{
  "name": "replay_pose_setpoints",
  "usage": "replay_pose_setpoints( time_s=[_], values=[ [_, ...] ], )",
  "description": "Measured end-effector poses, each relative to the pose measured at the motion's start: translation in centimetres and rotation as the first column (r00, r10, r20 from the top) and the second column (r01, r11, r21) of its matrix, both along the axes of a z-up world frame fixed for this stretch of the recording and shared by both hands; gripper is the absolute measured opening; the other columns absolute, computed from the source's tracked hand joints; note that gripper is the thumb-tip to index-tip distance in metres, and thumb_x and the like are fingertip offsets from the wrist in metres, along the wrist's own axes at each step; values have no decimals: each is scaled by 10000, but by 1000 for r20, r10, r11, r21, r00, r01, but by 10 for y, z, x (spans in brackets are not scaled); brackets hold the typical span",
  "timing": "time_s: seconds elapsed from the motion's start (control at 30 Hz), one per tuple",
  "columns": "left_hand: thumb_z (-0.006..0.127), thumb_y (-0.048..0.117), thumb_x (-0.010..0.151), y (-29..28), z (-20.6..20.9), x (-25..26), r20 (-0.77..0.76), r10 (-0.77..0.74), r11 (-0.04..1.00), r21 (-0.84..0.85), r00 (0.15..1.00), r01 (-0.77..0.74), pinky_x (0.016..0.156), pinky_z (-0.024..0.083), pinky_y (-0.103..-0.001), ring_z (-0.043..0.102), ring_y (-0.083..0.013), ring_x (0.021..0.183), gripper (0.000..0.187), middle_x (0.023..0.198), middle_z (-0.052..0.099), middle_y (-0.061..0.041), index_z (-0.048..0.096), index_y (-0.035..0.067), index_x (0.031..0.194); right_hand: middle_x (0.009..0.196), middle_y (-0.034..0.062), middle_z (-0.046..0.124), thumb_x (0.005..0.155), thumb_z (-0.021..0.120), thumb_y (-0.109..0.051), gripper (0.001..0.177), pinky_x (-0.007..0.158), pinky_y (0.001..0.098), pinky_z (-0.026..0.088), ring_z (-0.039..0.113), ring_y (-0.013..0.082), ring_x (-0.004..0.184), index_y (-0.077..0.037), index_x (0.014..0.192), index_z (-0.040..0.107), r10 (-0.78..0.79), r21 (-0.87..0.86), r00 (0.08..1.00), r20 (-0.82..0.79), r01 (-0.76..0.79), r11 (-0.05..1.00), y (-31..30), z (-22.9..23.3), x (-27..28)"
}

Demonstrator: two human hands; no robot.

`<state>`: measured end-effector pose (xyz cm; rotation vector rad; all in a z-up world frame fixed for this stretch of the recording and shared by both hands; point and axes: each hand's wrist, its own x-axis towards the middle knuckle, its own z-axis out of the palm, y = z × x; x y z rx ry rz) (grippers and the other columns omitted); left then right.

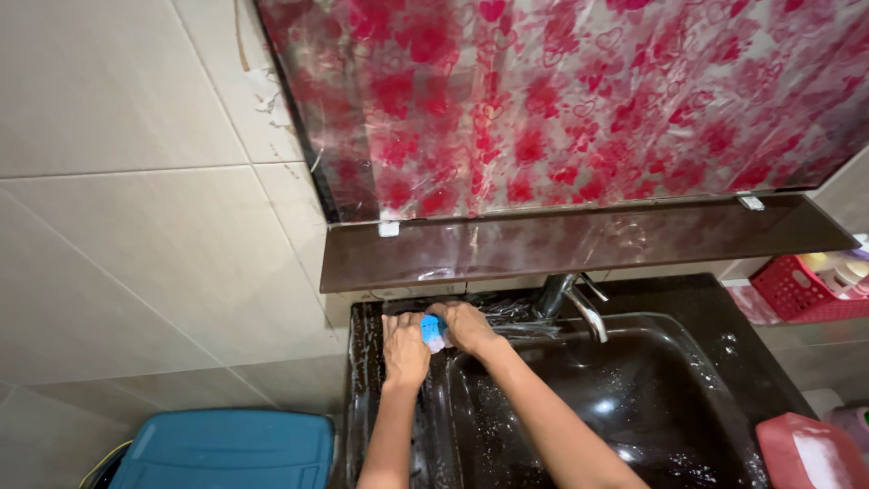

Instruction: The person scrubs a dark brown bathroom sink and the surrounding countertop using a blue sponge and soap. They wipe the sink basin, the faucet, and the edges of the counter, then rinse the sponge under running water.

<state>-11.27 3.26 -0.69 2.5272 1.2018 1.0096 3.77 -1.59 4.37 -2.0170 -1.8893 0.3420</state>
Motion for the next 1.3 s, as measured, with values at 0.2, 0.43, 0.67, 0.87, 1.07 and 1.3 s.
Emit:
replay_pose_setpoints(
  time_s=[0.2, 0.43, 0.67, 0.87, 1.07, 1.3],
  values=[
    [584, -27, 790, -29, 9, 10, -149, 11, 999, -46, 989, -18, 1233, 284, -523, 530, -393, 1227, 496, 1268, 601, -202, 614, -21, 1286, 1269, 196, 639, 670, 772, 5, 614, 982, 472, 499, 596, 417, 1176, -96, 1256, 619, 111, 246, 993, 28, -114, 963, -21, -3, 9],
    [587, -111, 709, -81, 11, 9, -5, -84, 996, -16, 996, 84, 1248, 173, -507, 344, -388, 1463, 741, 1478, 464, -227, 449, -71, 1436, 1305, 172, 600, 615, 681, 117, 695, 1053, 481, 438, 550, 409, 1211, -91, 1274, 601, 52, 361, 995, 86, -79, 929, -67, 11, 6],
    [605, -124, 694, -81, 18, -8, -99, -107, 989, -116, 989, 95, 1256, 129, -519, 331, -354, 1461, 766, 1489, 450, -221, 429, -73, 1438, 1299, 155, 620, 622, 679, 128, 705, 1044, 473, 450, 568, 394, 1194, -109, 1282, 608, -24, 360, 996, 84, -8, 933, -73, 9, -18],
    [627, -167, 678, -111, 1, -40, -58, -83, 996, -23, 995, 82, 1263, 136, -567, 386, -355, 1439, 751, 1468, 488, -239, 483, -62, 1408, 1347, 158, 604, 641, 696, 130, 700, 1041, 464, 448, 562, 383, 1210, -116, 1289, 602, -74, 360, 992, 97, 35, 932, -105, -11, -54],
    [621, -122, 747, -158, -30, -79, 12, -113, 993, -44, 994, 113, 1209, 196, -614, 416, -363, 1390, 608, 1395, 527, -221, 544, -48, 1345, 1381, 165, 535, 514, 694, 168, 858, 1079, 480, 410, 495, 398, 1276, -104, 1321, 590, -50, 265, 999, 21, 43, 963, -166, -2, -94],
    [624, -159, 706, -151, -21, -77, -18, -75, 997, -23, 997, 75, 1209, 197, -599, 405, -368, 1414, 705, 1452, 489, -235, 504, -79, 1396, 1343, 174, 562, 547, 698, 147, 762, 1058, 481, 421, 522, 399, 1252, -95, 1265, 614, -33, 340, 998, 58, 11, 940, -146, 4, -91]
  ],
)
